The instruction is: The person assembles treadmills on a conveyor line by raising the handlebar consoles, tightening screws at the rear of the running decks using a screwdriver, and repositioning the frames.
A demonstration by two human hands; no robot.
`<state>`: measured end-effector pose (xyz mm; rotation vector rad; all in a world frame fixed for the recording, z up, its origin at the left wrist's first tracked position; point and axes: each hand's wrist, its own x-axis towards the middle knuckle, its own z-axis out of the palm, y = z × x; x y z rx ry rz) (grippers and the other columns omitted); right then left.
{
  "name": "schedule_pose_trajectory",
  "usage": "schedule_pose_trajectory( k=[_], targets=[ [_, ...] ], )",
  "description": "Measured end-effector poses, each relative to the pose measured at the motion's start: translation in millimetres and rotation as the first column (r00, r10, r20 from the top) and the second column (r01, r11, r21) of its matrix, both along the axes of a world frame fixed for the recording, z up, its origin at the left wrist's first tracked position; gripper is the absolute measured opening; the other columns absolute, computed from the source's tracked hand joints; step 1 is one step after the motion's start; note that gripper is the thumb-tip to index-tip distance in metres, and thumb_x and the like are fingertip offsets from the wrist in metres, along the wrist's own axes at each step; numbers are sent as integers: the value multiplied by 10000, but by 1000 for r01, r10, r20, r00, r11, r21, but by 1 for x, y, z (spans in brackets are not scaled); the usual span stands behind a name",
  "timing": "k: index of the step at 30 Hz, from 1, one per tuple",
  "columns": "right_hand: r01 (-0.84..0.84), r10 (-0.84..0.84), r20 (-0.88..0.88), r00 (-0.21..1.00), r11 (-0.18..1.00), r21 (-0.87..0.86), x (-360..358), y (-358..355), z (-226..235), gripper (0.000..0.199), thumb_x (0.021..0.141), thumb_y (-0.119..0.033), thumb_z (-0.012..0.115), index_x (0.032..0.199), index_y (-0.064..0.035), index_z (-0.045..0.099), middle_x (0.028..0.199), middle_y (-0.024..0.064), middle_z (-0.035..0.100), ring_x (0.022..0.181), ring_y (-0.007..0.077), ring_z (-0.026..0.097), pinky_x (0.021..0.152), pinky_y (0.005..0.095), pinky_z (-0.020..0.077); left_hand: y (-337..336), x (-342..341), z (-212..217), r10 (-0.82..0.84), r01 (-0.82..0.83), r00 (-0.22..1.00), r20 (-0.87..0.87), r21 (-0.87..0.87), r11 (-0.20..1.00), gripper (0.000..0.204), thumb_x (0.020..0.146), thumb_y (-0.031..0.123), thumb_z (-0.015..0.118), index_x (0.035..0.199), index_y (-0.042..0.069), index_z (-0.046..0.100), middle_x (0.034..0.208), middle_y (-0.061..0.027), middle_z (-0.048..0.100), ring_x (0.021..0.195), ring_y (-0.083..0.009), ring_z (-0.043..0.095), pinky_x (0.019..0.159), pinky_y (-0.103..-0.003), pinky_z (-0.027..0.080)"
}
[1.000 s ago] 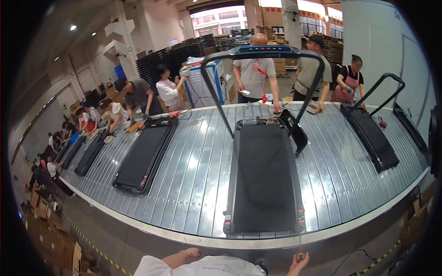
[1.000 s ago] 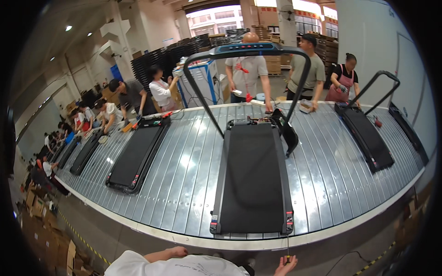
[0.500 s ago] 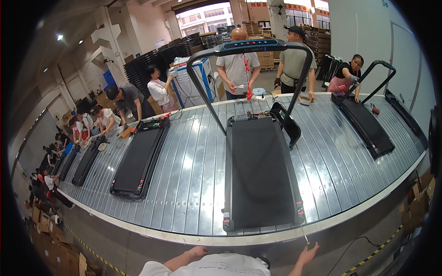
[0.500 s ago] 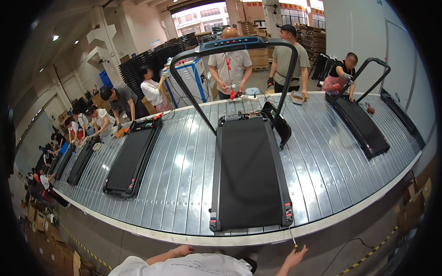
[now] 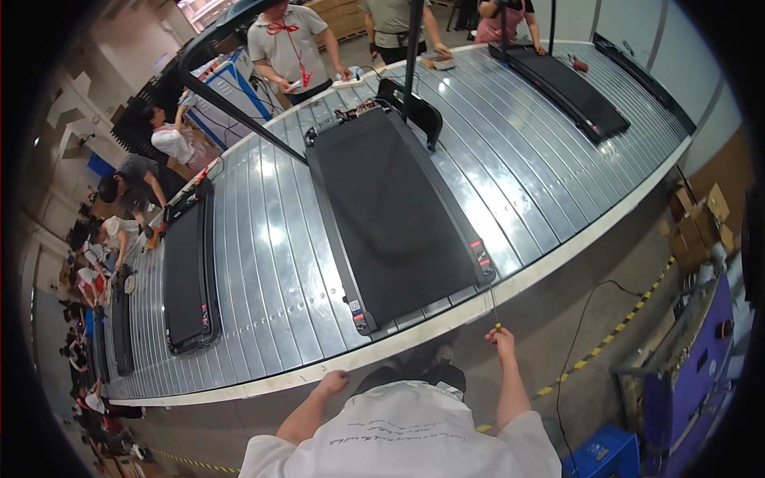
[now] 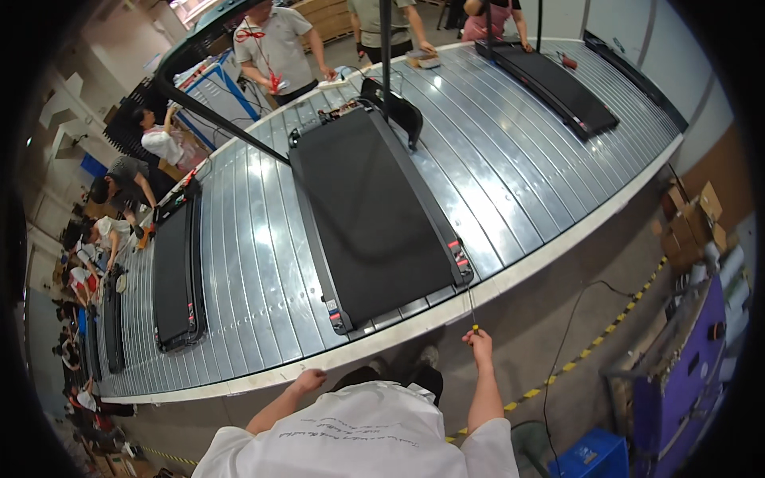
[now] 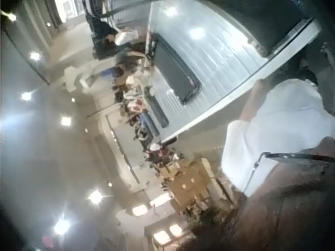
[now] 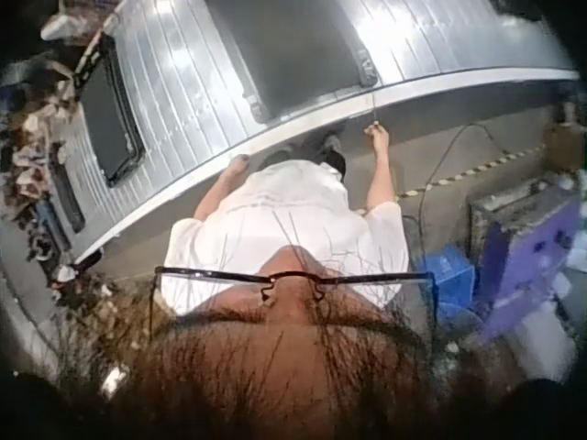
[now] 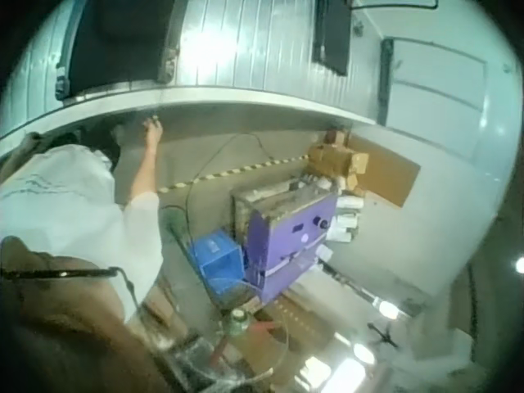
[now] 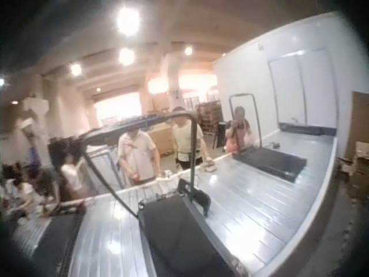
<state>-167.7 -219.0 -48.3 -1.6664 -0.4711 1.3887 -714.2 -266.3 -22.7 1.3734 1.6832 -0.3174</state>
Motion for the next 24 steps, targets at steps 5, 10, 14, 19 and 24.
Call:
schedule_pose_trajectory(
  k=[5,10,14,19,24],
  targets=[
    [123,-111,-90,990,981,150,-57,-3,9,59,757,-68,480,784,-34,520,632,55,549,653,170,586,669,277,470,61,51,2,-261,221,944,201,202,954,339,842,309,532,1030,53,650,1025,-169,648,965,-321,611,840,-374,473],
    [94,-95,68,993,995,20,-66,6,-20,69,739,-50,487,768,-11,536,688,67,574,656,170,591,629,264,471,81,50,-1,-483,465,823,298,134,875,328,841,258,525,1101,83,621,1025,-135,652,957,-287,615,837,-371,477],
    [261,-250,144,957,963,-62,-73,-60,-69,82,740,-37,546,794,19,567,738,64,580,649,158,581,599,268,465,81,7,6,-460,442,805,374,138,886,326,843,243,531,1111,77,616,1056,-137,641,974,-266,615,854,-365,477],
    [-105,48,594,803,992,63,-208,-72,-64,84,769,-39,564,844,-9,586,719,91,571,671,242,564,634,324,456,83,-49,-82,195,31,741,643,-322,946,476,904,334,554,1270,36,494,998,-66,641,840,-118,608,758,-286,490],
    [-522,407,742,533,848,-91,-426,-92,-33,139,707,-94,617,814,-37,548,815,155,571,809,353,544,707,446,446,80,-49,-88,619,-295,531,579,-559,775,406,951,335,474,1205,20,451,1035,-85,634,838,-177,633,731,-305,516]
  ],
)
